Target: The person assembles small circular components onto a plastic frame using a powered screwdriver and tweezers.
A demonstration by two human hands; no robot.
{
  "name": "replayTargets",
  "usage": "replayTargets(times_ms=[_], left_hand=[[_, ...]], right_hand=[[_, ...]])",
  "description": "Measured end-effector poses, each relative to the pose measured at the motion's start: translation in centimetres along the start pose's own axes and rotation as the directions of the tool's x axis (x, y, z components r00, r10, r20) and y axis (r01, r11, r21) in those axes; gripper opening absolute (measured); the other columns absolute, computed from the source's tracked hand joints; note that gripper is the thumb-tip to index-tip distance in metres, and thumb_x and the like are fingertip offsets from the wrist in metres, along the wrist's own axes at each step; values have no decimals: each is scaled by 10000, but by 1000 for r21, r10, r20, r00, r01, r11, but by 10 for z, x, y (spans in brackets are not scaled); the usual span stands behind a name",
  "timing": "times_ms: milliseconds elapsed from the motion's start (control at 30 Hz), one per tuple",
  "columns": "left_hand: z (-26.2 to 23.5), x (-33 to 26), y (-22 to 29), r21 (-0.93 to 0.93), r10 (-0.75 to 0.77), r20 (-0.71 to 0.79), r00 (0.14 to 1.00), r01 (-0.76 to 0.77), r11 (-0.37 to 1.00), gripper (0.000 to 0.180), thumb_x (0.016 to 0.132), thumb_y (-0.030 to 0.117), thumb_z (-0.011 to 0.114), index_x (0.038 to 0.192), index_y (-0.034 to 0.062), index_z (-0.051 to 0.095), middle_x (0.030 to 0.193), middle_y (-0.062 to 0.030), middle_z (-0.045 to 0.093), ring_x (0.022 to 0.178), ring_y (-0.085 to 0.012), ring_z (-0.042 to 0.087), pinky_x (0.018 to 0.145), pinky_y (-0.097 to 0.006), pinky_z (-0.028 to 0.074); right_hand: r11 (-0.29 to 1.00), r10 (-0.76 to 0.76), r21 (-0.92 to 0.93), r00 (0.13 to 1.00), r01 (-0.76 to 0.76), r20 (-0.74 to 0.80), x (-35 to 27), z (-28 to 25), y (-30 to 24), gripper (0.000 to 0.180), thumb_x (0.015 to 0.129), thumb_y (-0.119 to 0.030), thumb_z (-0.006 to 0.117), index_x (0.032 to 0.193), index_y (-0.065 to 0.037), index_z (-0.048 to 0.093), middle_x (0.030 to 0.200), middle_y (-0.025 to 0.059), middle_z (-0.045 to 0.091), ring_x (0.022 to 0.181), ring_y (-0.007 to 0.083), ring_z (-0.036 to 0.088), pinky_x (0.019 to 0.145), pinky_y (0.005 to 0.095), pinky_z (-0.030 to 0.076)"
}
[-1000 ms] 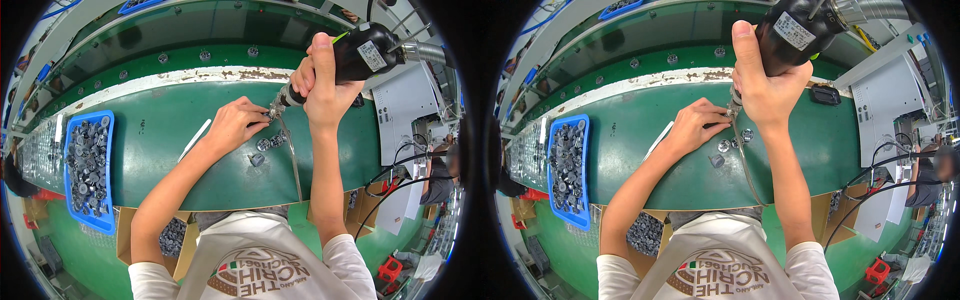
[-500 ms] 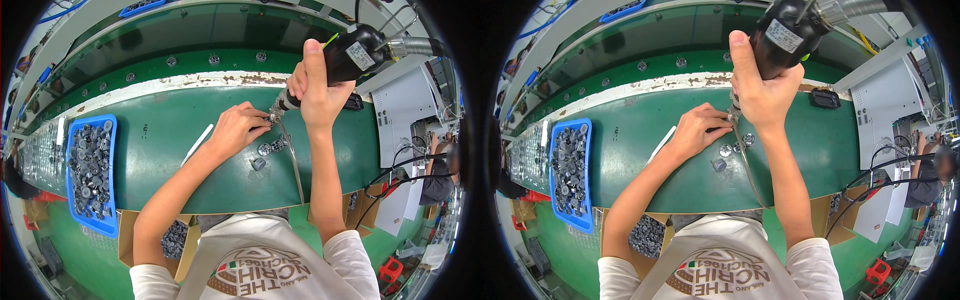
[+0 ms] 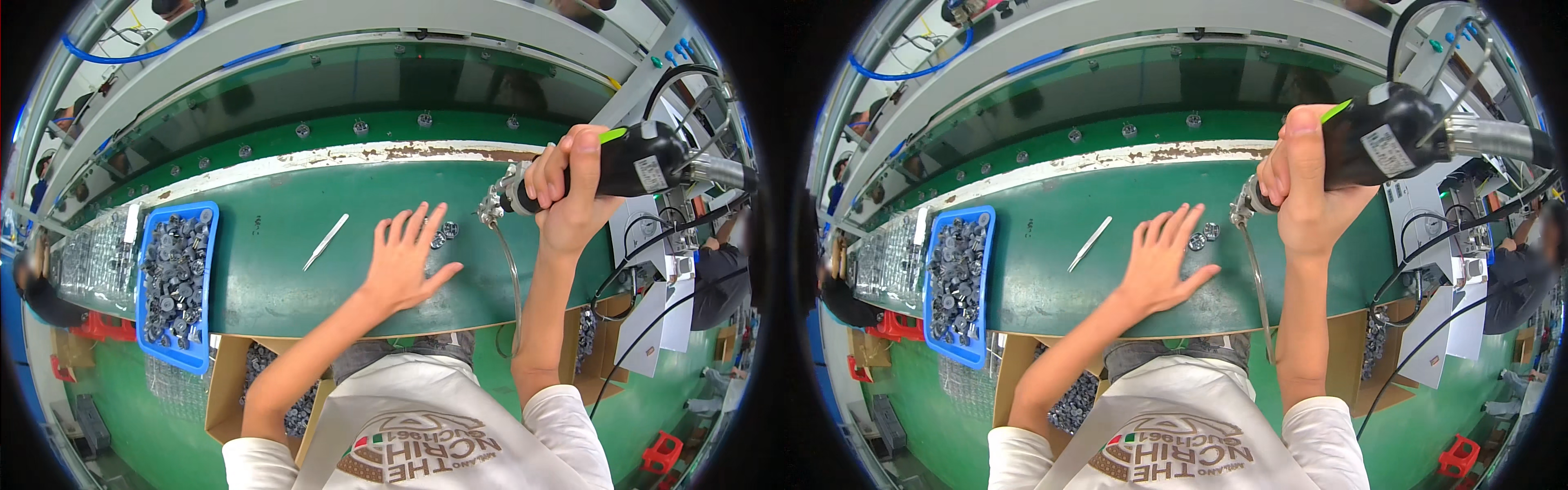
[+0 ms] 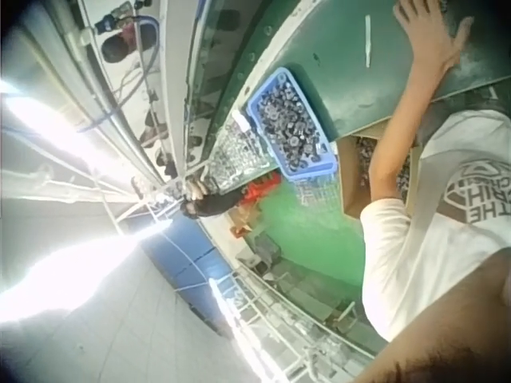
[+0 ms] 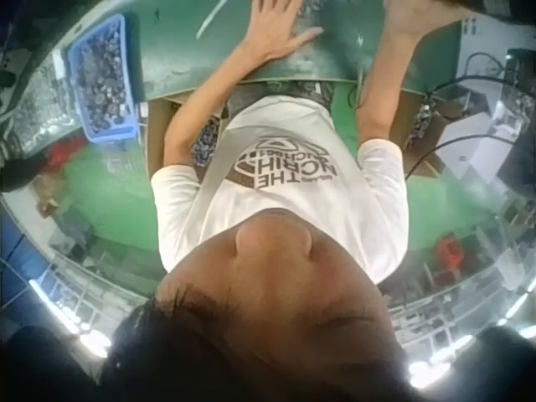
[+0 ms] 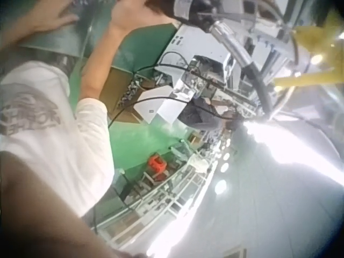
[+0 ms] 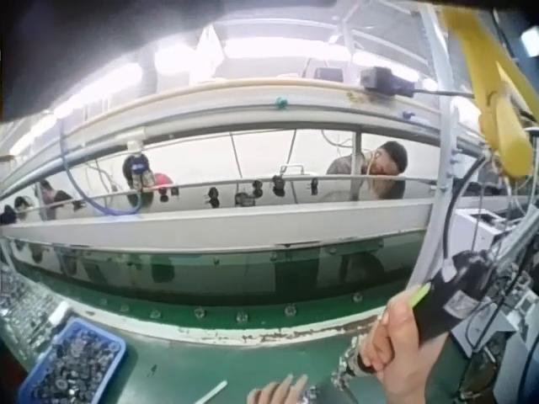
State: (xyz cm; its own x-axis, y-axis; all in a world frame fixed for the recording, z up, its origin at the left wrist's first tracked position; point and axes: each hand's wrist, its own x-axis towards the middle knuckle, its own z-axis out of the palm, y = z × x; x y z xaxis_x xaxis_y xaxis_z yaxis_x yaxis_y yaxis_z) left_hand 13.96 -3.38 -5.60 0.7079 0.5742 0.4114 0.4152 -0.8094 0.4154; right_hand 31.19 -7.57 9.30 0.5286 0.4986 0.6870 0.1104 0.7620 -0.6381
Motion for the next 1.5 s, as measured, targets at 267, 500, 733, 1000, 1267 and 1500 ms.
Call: replayTargets(times_ms=[267, 500, 733, 1000, 1267, 1500], left_hand=[[43, 38, -2, 170, 141, -68, 988, -128, 977, 259, 901, 326, 718, 1054, 134, 635, 1021, -50, 549, 909, -246, 589, 690, -401, 525], [11, 21, -24, 7, 49, -82, 995, -49, 999, 215, 925, 271, 709, 1035, 96, 652, 971, -81, 595, 847, -277, 645, 656, -387, 554], [-119, -60, -69, -531, -596, -283, 752, 394, 750, 196, 1027, 187, 596, 1038, 27, 709, 894, 6, 647, 798, -65, 537, 695, -237, 437], [-232, -160, -162, 423, -379, -621, 686, 700, 575, 233, 924, 254, 721, 1120, 130, 746, 1164, -78, 661, 1105, -304, 590, 953, -434, 448], [-128, 1, -146, 247, -19, -433, 901, 139, 959, 171, 850, 131, 747, 1018, 100, 748, 1096, -81, 695, 1062, -302, 633, 920, -433, 484], [0, 141, -153, 210, 63, -216, 974, -17, 977, 135, 841, 174, 753, 949, 98, 781, 1046, -64, 726, 1027, -294, 635, 913, -432, 512]], right_hand=[[996, 29, -89, 999, -25, 38, -6, -14, -13, 200, 1042, -185, 569, 920, -30, 534, 537, -6, 414, 414, 68, 366, 413, 247, 338], [997, 57, -59, 998, -58, -12, -11, -22, -11, 198, 1050, -169, 554, 922, -21, 524, 549, -7, 403, 417, 67, 348, 411, 246, 326], [998, 53, -41, 999, -52, 4, -11, -19, -3, 197, 1041, -173, 576, 925, -20, 534, 546, -3, 406, 413, 67, 348, 403, 245, 316], [997, 40, -68, 999, -40, 1, 0, -6, 5, 249, 1046, -229, 570, 914, -25, 518, 535, -10, 372, 400, 70, 321, 404, 247, 278], [998, 57, -40, 998, -58, -17, 13, -1, 18, 208, 1029, -182, 593, 915, -19, 534, 536, 0, 408, 407, 71, 341, 401, 260, 328], [996, 51, -71, 998, -54, -35, 17, 11, 28, 223, 1019, -191, 608, 892, -20, 541, 522, 4, 414, 392, 77, 346, 383, 266, 324]])
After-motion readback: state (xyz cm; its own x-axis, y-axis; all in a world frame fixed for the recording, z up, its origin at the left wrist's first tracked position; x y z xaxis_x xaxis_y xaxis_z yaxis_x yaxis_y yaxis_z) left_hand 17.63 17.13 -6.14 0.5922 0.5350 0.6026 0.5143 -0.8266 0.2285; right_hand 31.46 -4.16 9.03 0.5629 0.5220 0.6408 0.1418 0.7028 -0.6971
